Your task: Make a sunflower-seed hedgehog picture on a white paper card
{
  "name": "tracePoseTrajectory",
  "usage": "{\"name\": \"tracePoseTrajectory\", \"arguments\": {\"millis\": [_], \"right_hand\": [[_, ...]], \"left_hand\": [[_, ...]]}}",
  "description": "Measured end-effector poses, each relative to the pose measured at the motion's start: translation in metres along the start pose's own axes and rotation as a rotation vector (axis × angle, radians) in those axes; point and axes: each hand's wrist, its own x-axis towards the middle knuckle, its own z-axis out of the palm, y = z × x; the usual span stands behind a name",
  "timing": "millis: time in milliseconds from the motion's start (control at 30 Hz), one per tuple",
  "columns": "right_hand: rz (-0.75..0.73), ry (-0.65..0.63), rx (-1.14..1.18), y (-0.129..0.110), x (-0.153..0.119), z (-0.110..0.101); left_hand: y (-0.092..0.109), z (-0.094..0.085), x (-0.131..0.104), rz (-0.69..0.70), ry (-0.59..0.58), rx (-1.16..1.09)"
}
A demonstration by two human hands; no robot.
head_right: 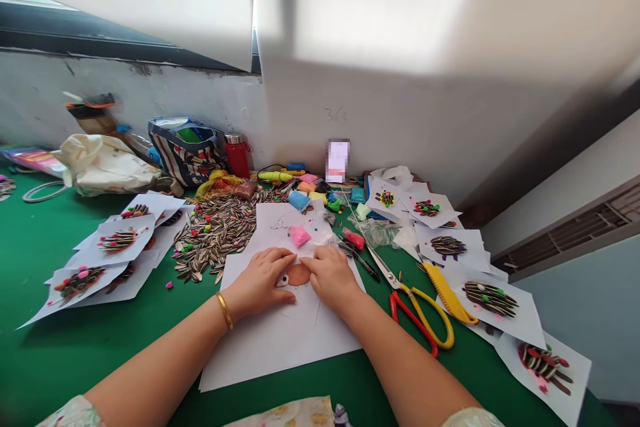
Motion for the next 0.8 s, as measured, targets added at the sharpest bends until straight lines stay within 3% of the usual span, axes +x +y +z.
{"name": "tracePoseTrajectory", "arguments": {"millis": [167,800], "right_hand": [[0.017,0.024,-0.005,0.014,-0.004,-0.005],[-0.016,-0.057,-0.021,0.009,-0.006,-0.009]], "left_hand": [[0.0,0.0,-0.001,0.005,-0.004,-0.012],[0.0,-0.001,-0.002,0.023,-0.019,0.025]]}}
